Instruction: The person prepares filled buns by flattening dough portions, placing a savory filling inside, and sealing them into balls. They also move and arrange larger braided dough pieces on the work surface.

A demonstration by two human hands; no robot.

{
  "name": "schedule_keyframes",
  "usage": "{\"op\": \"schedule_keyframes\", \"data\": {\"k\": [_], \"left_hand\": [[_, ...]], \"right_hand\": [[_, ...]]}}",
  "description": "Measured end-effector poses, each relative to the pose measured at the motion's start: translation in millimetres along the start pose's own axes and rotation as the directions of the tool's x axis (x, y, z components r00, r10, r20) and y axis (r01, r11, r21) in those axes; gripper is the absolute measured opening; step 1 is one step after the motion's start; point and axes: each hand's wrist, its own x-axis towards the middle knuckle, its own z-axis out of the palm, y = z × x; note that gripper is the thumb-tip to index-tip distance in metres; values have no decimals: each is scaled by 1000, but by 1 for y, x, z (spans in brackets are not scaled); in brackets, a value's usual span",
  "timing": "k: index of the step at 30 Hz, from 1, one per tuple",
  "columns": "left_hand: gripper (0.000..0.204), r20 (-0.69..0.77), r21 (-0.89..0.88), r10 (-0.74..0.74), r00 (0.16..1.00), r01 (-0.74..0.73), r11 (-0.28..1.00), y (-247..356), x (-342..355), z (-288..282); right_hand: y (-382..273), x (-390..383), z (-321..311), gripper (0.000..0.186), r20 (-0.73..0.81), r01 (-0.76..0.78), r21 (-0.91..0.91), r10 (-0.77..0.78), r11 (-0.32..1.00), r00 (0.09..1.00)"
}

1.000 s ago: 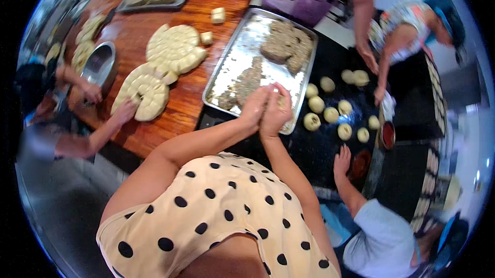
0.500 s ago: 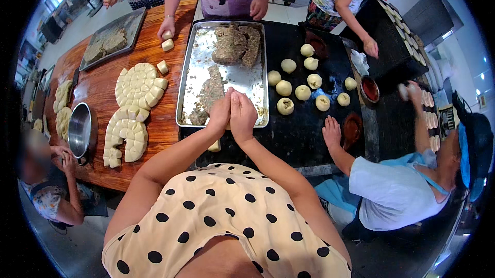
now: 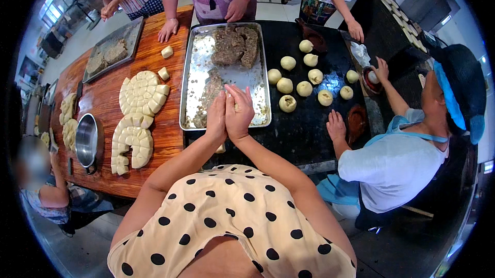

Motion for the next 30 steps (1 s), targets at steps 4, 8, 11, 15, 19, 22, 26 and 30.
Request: {"op": "schedule_keyframes", "data": {"k": [4,8,11,15,19,22,26,30], "left_hand": [[53,7,14,-169,986,169,986,2,15,-26],[69,166,284,-315,934,261,923,21,27,-17],[72,149,-47,-387,910,397,917,62,16,18],[53,40,-318,-207,978,209,925,17,-8,30],[41,58,64,35,998,-39,997,17,-3,23],[45,102,53,-30,994,25,998,12,13,8],[52,240,113,-422,874,407,906,73,12,9],[52,261,13,-258,930,264,965,67,3,16]], "right_hand": [[-30,6,-12,30,59,-268,376,266,887,962],[-23,11,-26,39,179,-440,589,421,678,889],[-3,23,-31,40,122,-420,656,461,627,879],[-6,16,-19,39,-63,-353,498,438,792,897],[-19,12,-17,30,-170,-154,354,225,923,959],[-13,12,-26,35,23,-80,331,77,940,997],[-17,12,-61,85,299,-47,184,-10,982,954],[-22,10,-64,98,278,-34,128,-3,991,961]]}}
